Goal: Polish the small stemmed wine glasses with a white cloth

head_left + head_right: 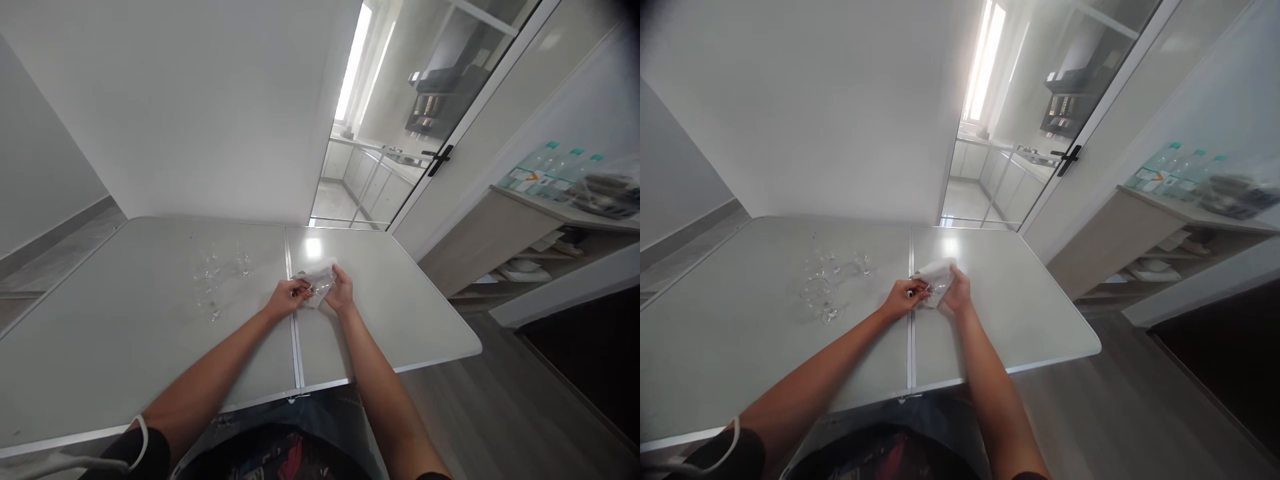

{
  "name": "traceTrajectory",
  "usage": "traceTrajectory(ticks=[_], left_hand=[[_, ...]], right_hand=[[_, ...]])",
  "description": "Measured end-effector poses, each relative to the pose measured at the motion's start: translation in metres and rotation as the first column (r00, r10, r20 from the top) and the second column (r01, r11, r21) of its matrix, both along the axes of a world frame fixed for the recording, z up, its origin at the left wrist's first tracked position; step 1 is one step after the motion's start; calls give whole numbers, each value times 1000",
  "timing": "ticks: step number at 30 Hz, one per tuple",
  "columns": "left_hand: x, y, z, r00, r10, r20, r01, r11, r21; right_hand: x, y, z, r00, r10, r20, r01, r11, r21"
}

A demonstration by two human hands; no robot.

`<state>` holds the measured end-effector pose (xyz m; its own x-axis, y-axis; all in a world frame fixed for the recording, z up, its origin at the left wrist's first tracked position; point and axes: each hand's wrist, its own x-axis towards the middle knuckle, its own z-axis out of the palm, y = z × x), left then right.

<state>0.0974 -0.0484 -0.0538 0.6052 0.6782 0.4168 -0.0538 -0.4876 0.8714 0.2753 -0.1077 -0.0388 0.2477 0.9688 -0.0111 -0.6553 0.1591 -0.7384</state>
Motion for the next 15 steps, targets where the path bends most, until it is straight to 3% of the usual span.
traceTrajectory(ticks=[3,7,9,12,15], left_hand=[[-1,1,0,1000,-18,12,19,999,-46],[-1,3,1,999,-18,47,23,993,-118],[0,4,2,996,11,85,3,986,-167],[0,7,2,991,82,109,-55,973,-225],[1,10,2,979,182,97,-152,955,-254]], right_hand=[[6,-2,1,996,-84,-21,85,994,67],[6,-2,3,996,56,67,-57,998,4],[1,-1,5,994,57,90,-57,998,-4],[-8,0,5,976,-131,174,116,988,98],[-15,-4,3,866,-327,379,269,942,199]])
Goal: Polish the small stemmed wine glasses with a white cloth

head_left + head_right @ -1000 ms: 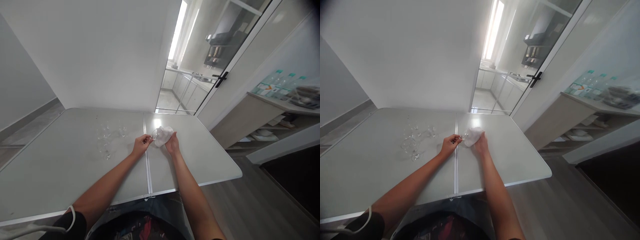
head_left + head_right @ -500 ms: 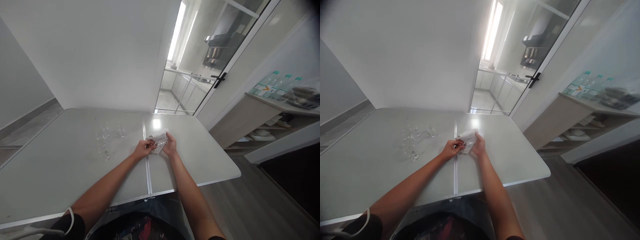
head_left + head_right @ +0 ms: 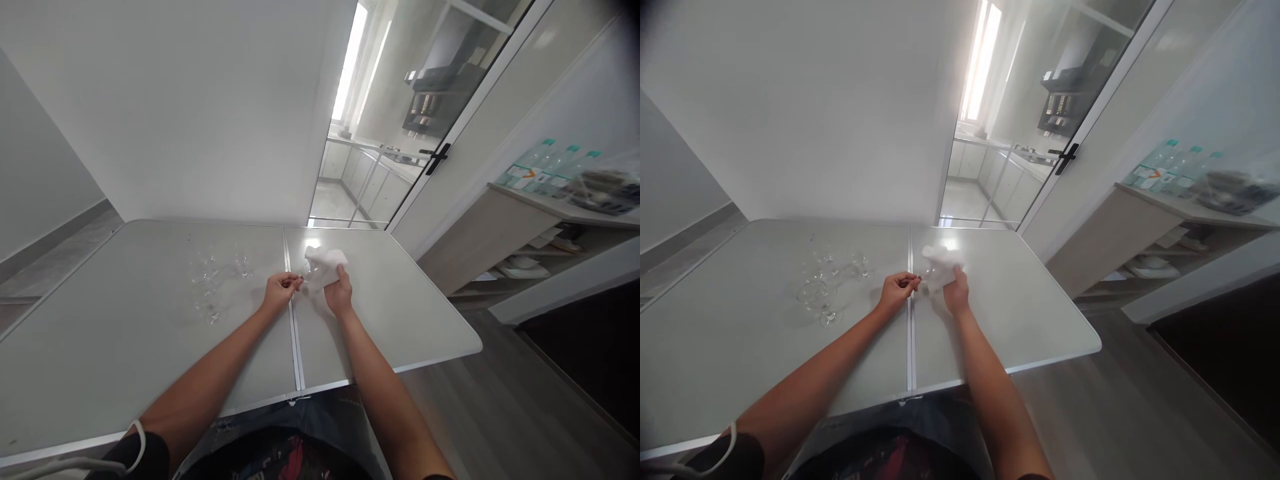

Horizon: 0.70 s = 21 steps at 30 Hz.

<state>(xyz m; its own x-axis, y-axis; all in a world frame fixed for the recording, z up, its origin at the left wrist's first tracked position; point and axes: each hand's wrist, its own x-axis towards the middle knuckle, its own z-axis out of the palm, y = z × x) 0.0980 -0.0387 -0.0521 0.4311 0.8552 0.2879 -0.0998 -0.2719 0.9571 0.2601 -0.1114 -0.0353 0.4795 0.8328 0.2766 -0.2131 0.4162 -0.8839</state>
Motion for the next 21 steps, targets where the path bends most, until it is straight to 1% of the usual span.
traceTrajectory(ticks=[1,2,3,4,6,7,8,9,10,11,12,13,14,15,16,17,19,21], left_hand=[[0,1,0,1000,23,0,-23,1000,0],[0,1,-1,999,34,-3,-34,999,10],[0,1,-2,999,36,-15,-35,999,36],[0,0,-2,998,34,-43,-31,996,80],[0,-2,-3,988,47,-148,-16,978,206],[0,-4,-3,975,65,-211,-4,961,275],[-1,-6,-3,961,83,-263,12,941,339],[-1,-8,-3,951,90,-297,35,920,390],[-2,-9,-3,947,82,-309,59,905,422],[-2,-11,-2,952,61,-300,80,896,436],[-3,-12,-2,962,34,-272,91,897,433],[-3,-13,-1,973,9,-233,91,906,414],[-3,-14,-1,982,-9,-189,82,920,383],[-2,-14,-1,989,-18,-146,68,937,343],[-2,-13,0,994,-19,-108,51,952,301],[-1,-12,-1,997,-16,-77,36,966,257],[0,-8,-2,1000,-1,-26,6,986,166],[1,-4,-3,999,30,17,-31,998,55]], right_hand=[[-1,-2,0,997,-33,69,34,999,-2],[-2,-3,0,988,-39,149,40,999,-5],[-2,-5,1,970,-21,243,23,1000,-3],[-1,-6,3,935,11,355,-12,1000,1],[2,-7,6,802,73,592,-88,996,-4],[5,-7,8,740,93,666,-111,994,-16],[7,-6,8,717,103,690,-112,993,-31],[10,-6,8,733,103,673,-92,994,-52],[13,-5,7,785,94,612,-58,995,-79],[16,-4,5,859,70,507,-17,994,-108],[18,-3,3,930,46,364,6,990,-141],[18,-1,1,979,37,202,-2,985,-170],[18,0,0,998,48,42,-40,982,-185],[16,1,-1,992,82,-94,-97,979,-178],[13,3,-2,972,130,-195,-162,974,-156],[8,4,-1,948,180,-261,-219,967,-128],[-1,8,-1,918,234,-321,-274,958,-84],[-11,10,-2,925,219,-309,-248,967,-59]])
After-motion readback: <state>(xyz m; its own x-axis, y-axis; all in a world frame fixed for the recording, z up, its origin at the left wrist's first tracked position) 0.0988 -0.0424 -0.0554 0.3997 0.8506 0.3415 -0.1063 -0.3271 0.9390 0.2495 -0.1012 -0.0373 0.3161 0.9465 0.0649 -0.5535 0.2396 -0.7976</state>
